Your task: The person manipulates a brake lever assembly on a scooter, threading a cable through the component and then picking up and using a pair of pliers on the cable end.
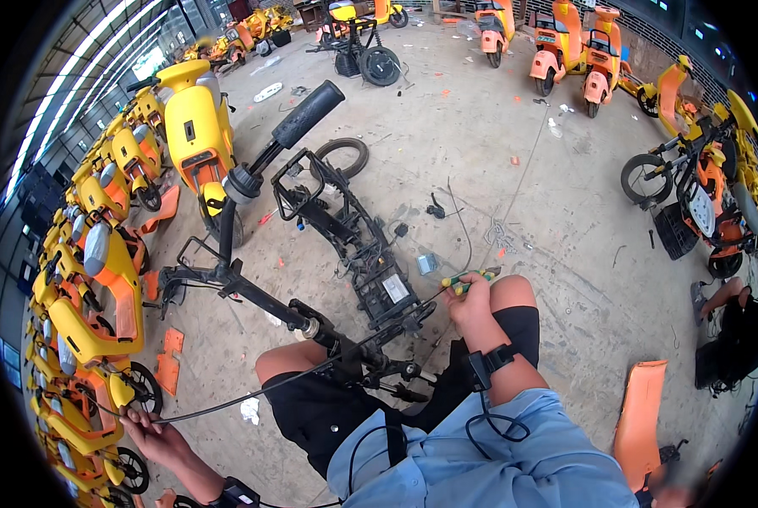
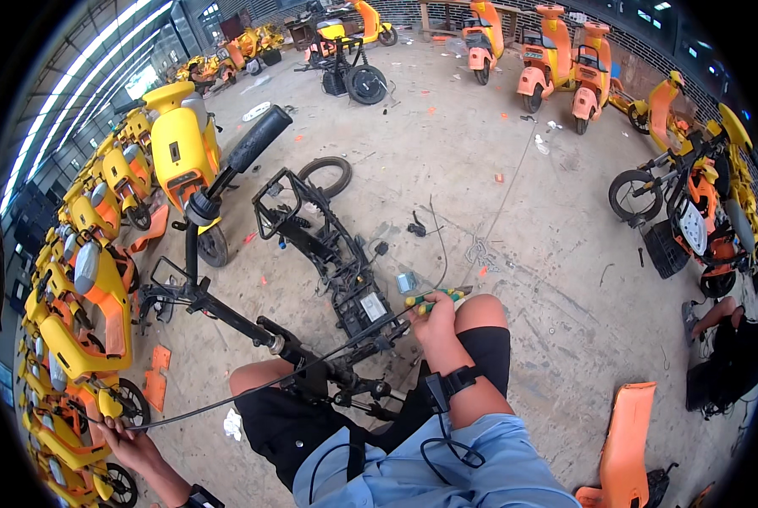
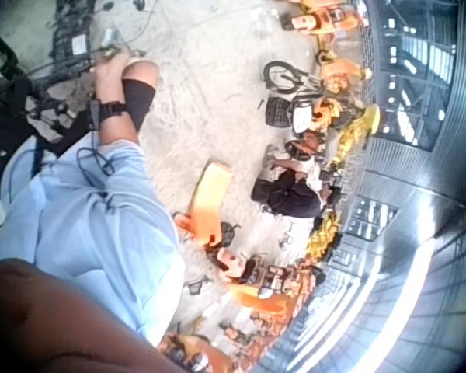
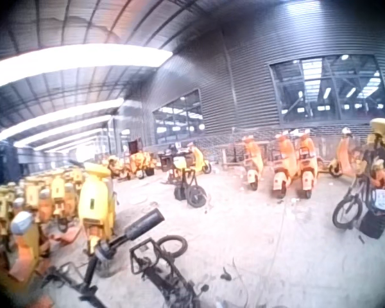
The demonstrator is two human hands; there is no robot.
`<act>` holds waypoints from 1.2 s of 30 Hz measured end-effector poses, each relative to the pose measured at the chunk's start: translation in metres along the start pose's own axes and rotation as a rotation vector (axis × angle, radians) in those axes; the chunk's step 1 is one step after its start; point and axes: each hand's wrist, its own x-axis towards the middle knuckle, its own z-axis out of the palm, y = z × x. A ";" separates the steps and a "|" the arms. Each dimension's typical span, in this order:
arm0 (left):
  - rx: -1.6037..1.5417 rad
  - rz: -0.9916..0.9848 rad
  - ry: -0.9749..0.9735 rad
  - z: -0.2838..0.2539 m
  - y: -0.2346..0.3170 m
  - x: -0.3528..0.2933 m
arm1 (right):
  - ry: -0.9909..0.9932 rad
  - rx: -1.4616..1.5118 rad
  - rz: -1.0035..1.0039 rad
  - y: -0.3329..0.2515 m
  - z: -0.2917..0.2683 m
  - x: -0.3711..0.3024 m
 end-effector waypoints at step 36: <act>-0.018 -0.915 -0.010 0.033 -0.205 -0.121 | -0.814 -0.474 0.474 0.085 -0.006 -0.051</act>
